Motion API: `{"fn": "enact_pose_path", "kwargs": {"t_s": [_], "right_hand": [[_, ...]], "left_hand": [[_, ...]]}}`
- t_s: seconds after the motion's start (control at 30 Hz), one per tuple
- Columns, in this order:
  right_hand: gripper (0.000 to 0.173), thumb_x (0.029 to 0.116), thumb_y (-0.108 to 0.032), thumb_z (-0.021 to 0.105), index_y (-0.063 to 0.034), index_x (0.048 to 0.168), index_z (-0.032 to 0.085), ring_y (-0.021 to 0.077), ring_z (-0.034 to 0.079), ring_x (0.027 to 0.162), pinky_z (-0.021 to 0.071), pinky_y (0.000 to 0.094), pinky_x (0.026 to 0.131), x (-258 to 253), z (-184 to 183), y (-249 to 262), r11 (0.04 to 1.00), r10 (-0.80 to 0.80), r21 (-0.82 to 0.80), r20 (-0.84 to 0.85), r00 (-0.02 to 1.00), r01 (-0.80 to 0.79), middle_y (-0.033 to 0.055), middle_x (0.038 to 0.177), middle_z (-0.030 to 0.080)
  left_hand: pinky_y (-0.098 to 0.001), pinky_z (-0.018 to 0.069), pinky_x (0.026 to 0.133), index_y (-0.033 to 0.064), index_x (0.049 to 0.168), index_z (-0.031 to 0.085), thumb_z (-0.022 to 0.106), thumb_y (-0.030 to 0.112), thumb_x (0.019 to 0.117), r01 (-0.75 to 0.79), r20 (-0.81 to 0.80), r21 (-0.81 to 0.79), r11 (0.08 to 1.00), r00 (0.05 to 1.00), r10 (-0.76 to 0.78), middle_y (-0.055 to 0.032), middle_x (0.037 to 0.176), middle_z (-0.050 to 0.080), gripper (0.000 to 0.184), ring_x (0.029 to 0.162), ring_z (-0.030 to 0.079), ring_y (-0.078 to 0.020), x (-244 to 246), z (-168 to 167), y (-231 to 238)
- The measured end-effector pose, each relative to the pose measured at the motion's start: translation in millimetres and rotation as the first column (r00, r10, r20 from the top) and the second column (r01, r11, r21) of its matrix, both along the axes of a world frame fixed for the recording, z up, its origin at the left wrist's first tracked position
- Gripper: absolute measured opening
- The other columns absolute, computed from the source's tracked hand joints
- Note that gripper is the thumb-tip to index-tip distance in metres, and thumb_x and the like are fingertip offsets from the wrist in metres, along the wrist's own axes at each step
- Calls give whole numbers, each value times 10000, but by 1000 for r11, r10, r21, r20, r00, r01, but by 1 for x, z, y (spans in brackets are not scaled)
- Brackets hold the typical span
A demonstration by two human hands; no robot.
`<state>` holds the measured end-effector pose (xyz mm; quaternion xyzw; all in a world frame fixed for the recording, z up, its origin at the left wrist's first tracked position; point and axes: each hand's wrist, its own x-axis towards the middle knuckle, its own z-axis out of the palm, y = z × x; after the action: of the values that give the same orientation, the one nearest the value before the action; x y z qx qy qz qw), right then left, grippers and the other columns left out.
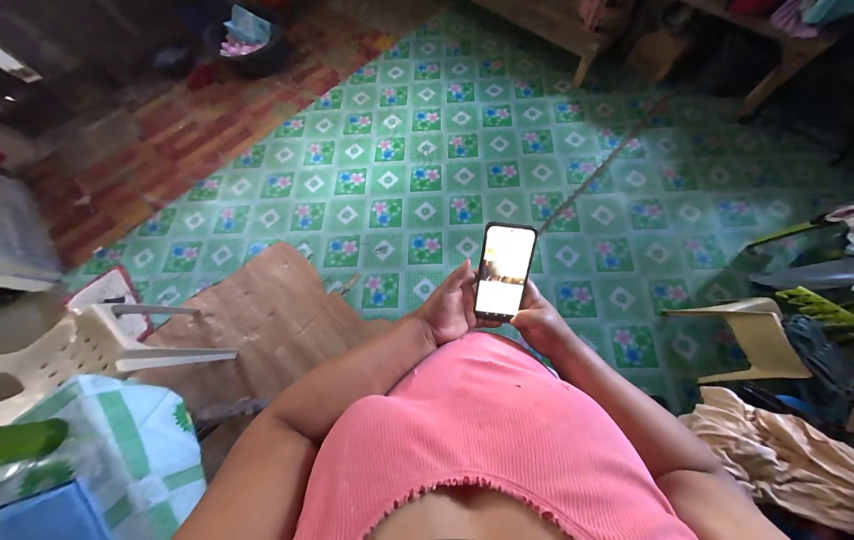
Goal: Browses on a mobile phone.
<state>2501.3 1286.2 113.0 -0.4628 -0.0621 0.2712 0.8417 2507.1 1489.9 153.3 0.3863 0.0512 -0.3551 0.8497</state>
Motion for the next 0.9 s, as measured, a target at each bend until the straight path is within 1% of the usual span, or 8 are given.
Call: {"fn": "enact_pose_path", "kwargs": {"t_s": [0.07, 0.23, 0.33, 0.47, 0.53, 0.67, 0.8, 0.9], "right_hand": [[834, 734, 130, 482, -108, 1507, 274, 299, 685, 1104, 584, 507, 928, 1, 0, -1, 1000, 4, 7, -7, 1000, -4, 174, 1268, 646], [843, 726, 117, 499, -111, 1507, 278, 284, 678, 1116, 579, 497, 936, 3, -2, 0, 1000, 8, 10, -10, 1000, -8, 159, 1273, 647], [836, 724, 120, 496, -106, 1500, 283, 293, 678, 1111, 579, 500, 930, 5, -4, 1, 1000, 11, 17, -13, 1000, -11, 168, 1270, 645], [877, 727, 122, 498, -116, 1532, 245, 311, 673, 1124, 579, 523, 932, 5, -3, 2, 1000, 13, 18, -20, 1000, -13, 181, 1294, 629], [881, 724, 123, 501, -121, 1530, 243, 315, 678, 1108, 581, 522, 923, 6, -4, 2, 1000, 3, 13, -30, 1000, -3, 187, 1284, 633], [878, 732, 128, 499, -128, 1532, 244, 299, 683, 1101, 584, 502, 925, 6, -4, 0, 1000, 3, 17, -22, 1000, -2, 173, 1281, 637], [865, 718, 115, 508, -127, 1512, 269, 263, 675, 1112, 578, 472, 932, 5, -4, -1, 1000, -7, 0, -5, 1000, 7, 150, 1275, 642], [859, 724, 116, 507, -114, 1514, 259, 281, 664, 1141, 571, 493, 951, 4, -4, -3, 1000, 1, 18, 1, 1000, -1, 164, 1301, 627]], "left_hand": [[-543, 544, 954, 130, 1438, 439, 180, 617, 1040, -3, -3, -1, 1000, 1000, 3, -198, 1330, 603, 680, 1173, 632, -357, 0, 0, -1], [-545, 543, 959, 124, 1452, 423, 161, 602, 1047, -18, -19, -6, 1000, 1000, 18, -207, 1341, 595, 679, 1177, 630, -362, 1, -1, 0], [-536, 547, 954, 129, 1446, 427, 159, 615, 1042, -17, -21, 0, 1000, 1000, 17, -202, 1334, 600, 687, 1170, 635, -355, 2, -2, 0], [-536, 549, 955, 139, 1474, 406, 172, 629, 1037, -21, -23, -5, 1000, 1000, 21, -200, 1346, 596, 697, 1176, 634, -357, 2, -2, 1], [-541, 548, 953, 148, 1484, 389, 155, 617, 1041, -21, -23, -1, 1000, 1000, 21, -198, 1356, 590, 686, 1180, 631, -359, 3, -2, 0], [-543, 545, 957, 141, 1472, 404, 145, 632, 1038, -22, -25, -3, 1000, 999, 22, -200, 1349, 593, 704, 1182, 629, -361, 4, -2, -1], [-549, 541, 959, 133, 1452, 420, 143, 630, 1038, -15, -18, -20, 1000, 1000, 15, -198, 1340, 598, 704, 1184, 627, -364, 3, -1, -1], [-560, 536, 967, 129, 1456, 415, 129, 620, 1040, -12, -23, -19, 1000, 1000, 12, -203, 1354, 588, 703, 1193, 622, -373, 3, 0, -3]]}}
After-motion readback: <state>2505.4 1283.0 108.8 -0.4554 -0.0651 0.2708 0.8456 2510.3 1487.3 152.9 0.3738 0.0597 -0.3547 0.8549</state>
